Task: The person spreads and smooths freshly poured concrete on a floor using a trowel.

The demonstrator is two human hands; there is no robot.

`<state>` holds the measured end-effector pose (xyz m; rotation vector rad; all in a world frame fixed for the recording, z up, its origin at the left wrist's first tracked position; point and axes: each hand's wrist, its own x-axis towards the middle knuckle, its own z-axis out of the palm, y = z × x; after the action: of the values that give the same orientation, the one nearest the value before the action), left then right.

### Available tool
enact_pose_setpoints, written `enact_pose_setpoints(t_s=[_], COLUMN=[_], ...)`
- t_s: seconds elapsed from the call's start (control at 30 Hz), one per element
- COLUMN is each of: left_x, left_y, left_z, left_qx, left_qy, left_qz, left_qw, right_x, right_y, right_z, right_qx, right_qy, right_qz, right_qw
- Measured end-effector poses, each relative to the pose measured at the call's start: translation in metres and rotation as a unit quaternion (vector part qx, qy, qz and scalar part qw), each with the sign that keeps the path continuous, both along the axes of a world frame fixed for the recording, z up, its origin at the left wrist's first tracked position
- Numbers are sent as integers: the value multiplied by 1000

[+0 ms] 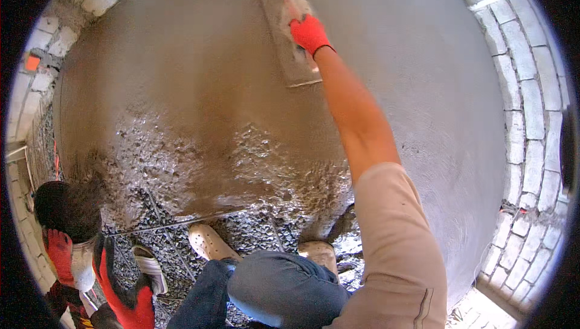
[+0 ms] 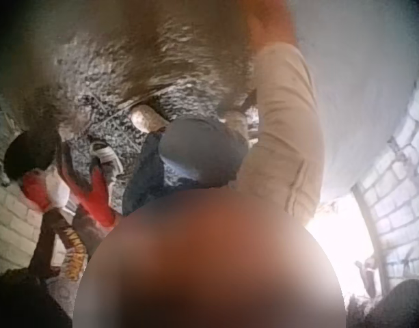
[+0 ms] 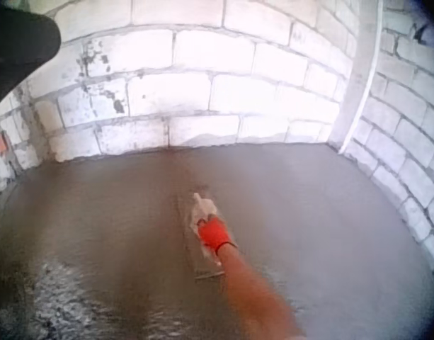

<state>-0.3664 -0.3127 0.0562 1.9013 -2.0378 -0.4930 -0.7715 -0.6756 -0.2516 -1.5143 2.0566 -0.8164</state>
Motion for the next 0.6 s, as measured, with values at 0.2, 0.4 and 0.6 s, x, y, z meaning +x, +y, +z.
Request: enact_pose_setpoints(t_s=[0.2, 0.4, 0.6], left_x=[-10, -31, -36], left_y=[-9, -31, -33], left_z=[-10, -8, -10], left_qx=[45, 45, 16], left_qy=[1, -24, 21], left_qz=[53, 41, 13], left_qw=[998, 998, 1000], right_x=[-97, -149, -194], right_y=[57, 107, 160], right_z=[1, -10, -12], right_qx=[-5, 3, 21], right_qy=[39, 70, 103], right_qz=[-119, -156, -199], right_qw=[992, 985, 974])
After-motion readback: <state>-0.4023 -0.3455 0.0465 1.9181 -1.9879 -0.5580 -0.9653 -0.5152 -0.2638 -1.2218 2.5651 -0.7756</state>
